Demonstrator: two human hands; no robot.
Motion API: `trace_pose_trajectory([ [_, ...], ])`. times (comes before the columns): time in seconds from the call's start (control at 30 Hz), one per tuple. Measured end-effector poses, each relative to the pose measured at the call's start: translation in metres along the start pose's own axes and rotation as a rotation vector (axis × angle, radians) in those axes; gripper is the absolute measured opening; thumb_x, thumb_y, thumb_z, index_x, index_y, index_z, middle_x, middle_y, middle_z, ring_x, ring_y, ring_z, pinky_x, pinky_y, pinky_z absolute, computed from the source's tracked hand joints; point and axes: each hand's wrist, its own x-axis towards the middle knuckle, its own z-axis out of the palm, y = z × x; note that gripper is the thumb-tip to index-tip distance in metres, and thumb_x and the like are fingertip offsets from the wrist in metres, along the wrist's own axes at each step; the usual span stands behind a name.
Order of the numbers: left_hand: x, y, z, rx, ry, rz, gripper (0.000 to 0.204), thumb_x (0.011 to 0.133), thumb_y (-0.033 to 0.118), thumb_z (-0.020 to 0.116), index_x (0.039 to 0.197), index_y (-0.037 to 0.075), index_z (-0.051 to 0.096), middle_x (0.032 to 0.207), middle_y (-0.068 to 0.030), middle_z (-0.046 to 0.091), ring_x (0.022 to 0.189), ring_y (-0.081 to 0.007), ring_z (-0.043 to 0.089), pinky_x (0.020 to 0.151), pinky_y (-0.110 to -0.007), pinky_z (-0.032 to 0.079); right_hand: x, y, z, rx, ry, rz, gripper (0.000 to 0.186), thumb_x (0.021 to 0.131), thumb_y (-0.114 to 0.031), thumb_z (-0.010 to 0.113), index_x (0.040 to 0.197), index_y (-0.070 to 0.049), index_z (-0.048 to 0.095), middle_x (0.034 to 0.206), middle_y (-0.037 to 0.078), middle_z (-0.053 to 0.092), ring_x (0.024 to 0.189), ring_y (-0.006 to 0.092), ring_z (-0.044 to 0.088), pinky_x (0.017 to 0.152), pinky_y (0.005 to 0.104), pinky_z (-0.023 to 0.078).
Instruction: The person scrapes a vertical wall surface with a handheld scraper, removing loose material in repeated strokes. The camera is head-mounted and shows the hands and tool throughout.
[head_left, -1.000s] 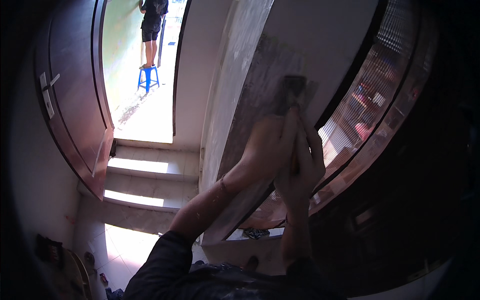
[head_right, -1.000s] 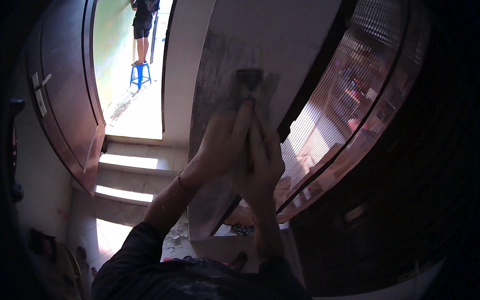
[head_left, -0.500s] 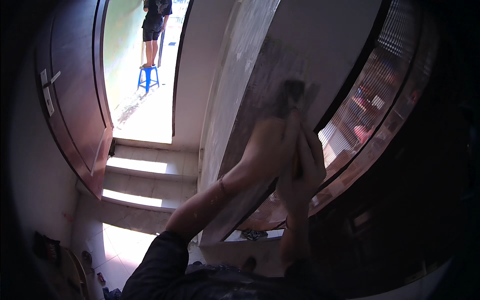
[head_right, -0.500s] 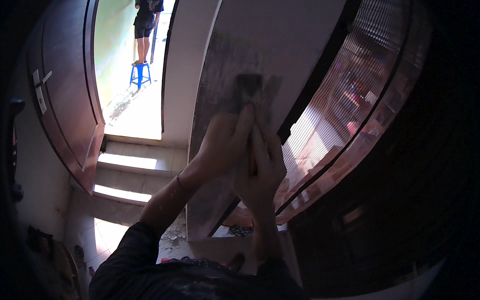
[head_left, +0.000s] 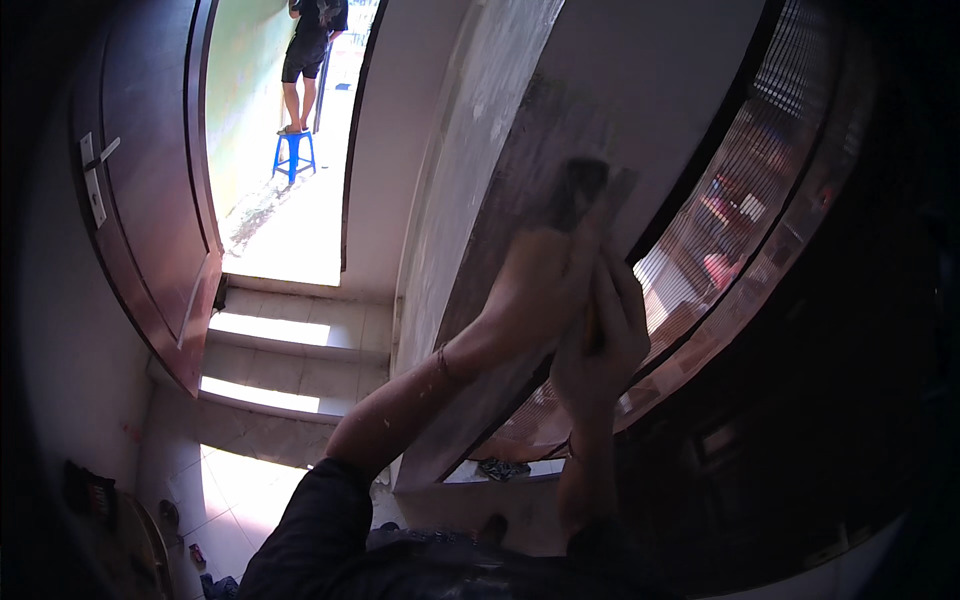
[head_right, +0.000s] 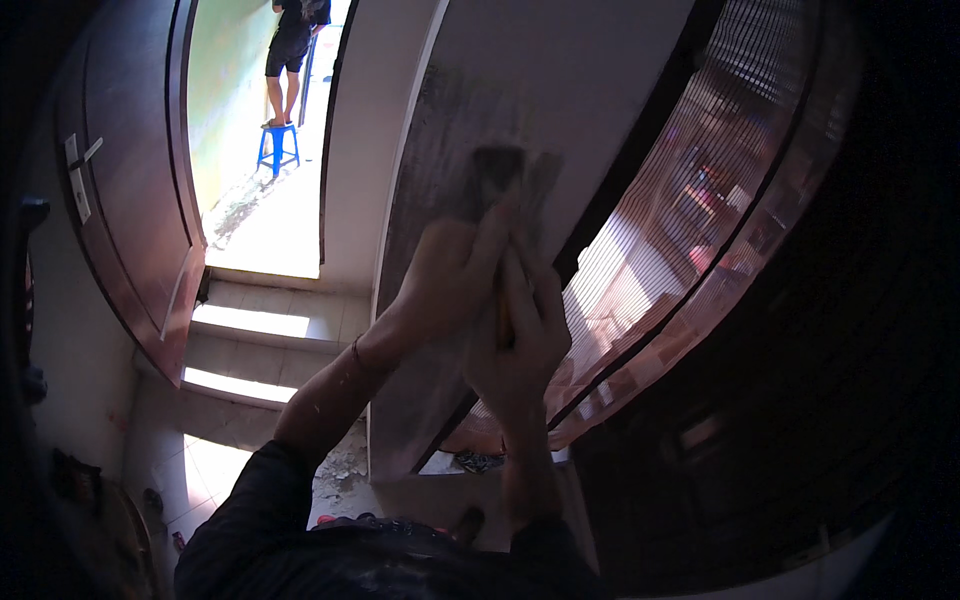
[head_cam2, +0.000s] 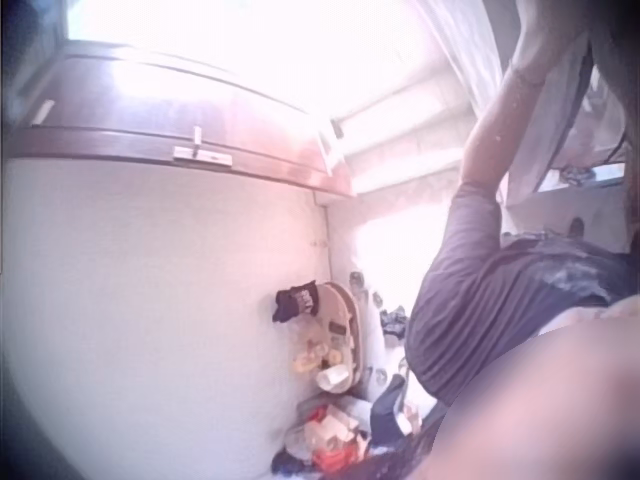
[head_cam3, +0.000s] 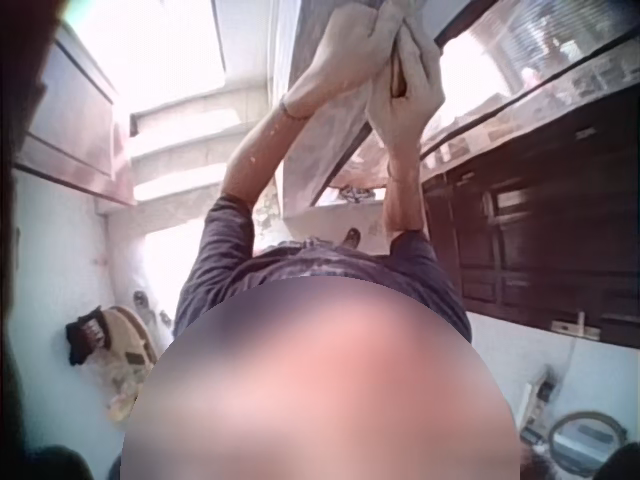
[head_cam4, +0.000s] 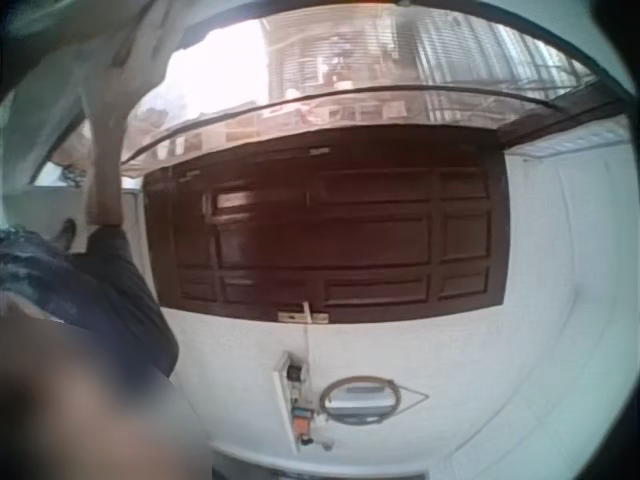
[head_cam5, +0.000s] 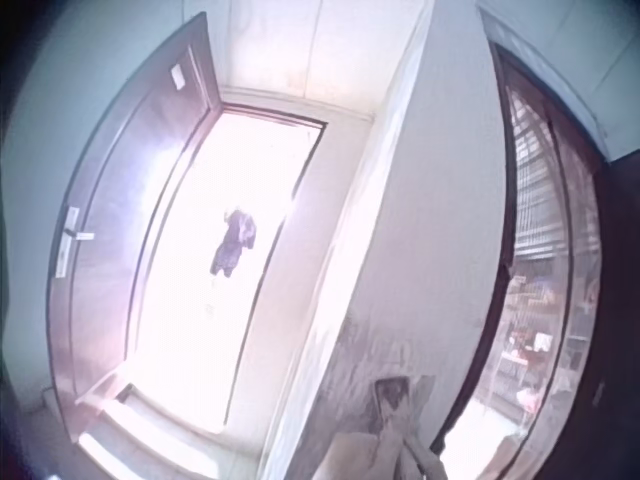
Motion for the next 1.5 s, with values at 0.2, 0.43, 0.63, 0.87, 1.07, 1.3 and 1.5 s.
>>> trace_pose_trajectory([
  [0.2,0.006,0.003,0.001,0.096,-0.078,-0.116,0.056,0.105,0.032,0.048,0.072,-0.010,0.065,0.052,-0.0189,0.056,0.046,-0.0195,0.058,0.049,-0.039,0.043,0.002,-0.003,0.001,0.002,0.033,-0.025,0.048,0.092,-0.017,0.065,0.134,0.004,0.059,0.132,0.021,0.061,0.120,0.0378,0.062,0.100,0.0472,0.052],
  [0.43,0.006,0.001,0.002,0.102,-0.016,0.025,0.054,0.105,0.030,0.047,0.072,-0.010,0.063,0.055,-0.0219,0.056,0.050,-0.0293,0.060,0.051,-0.044,0.042,0.007,0.001,0.000,0.028,0.079,-0.109,0.046,0.087,-0.007,0.067,0.131,0.005,0.062,0.125,0.022,0.063,0.115,0.0365,0.065,0.091,0.0425,0.058],
  [0.63,0.007,0.011,-0.006,0.051,-0.076,-0.010,0.048,0.103,0.028,0.047,0.080,-0.010,0.062,0.060,-0.0268,0.056,0.057,-0.0406,0.062,0.055,-0.050,0.045,0.007,-0.005,0.001,0.042,0.021,0.034,0.048,0.094,-0.021,0.063,0.135,0.004,0.059,0.132,0.020,0.061,0.120,0.0337,0.062,0.098,0.0457,0.052],
  [0.87,0.010,0.017,-0.010,0.049,-0.061,-0.004,0.054,0.103,0.030,0.046,0.072,-0.011,0.060,0.058,-0.0257,0.054,0.054,-0.0402,0.061,0.052,-0.047,0.046,0.007,-0.012,-0.001,0.084,0.030,0.035,0.043,0.096,-0.016,0.061,0.134,0.004,0.060,0.131,0.019,0.062,0.119,0.0316,0.062,0.098,0.0435,0.052],
  [1.07,0.011,0.016,-0.009,0.044,-0.042,0.012,0.055,0.103,0.030,0.047,0.070,-0.012,0.060,0.053,-0.0253,0.052,0.050,-0.0391,0.061,0.051,-0.047,0.046,0.011,-0.013,0.000,0.087,0.042,0.018,0.042,0.093,-0.010,0.064,0.132,0.006,0.060,0.131,0.020,0.060,0.119,0.0309,0.062,0.098,0.0417,0.053],
  [1.3,0.012,0.013,-0.010,0.137,-0.027,0.257,0.053,0.104,0.029,0.049,0.069,-0.009,0.061,0.053,-0.0200,0.054,0.046,-0.0247,0.055,0.049,-0.043,0.040,0.005,-0.023,-0.002,0.095,0.066,0.097,0.042,0.091,-0.008,0.064,0.131,0.006,0.061,0.127,0.021,0.062,0.118,0.0317,0.062,0.096,0.0404,0.053],
  [1.5,0.009,0.014,-0.013,0.198,-0.079,0.167,0.047,0.100,0.026,0.050,0.072,-0.010,0.063,0.064,-0.0266,0.058,0.063,-0.0359,0.065,0.061,-0.048,0.049,0.008,-0.019,-0.004,0.047,0.041,0.040,0.043,0.091,-0.006,0.065,0.132,0.007,0.060,0.124,0.020,0.064,0.117,0.0310,0.063,0.095,0.0398,0.054],
])
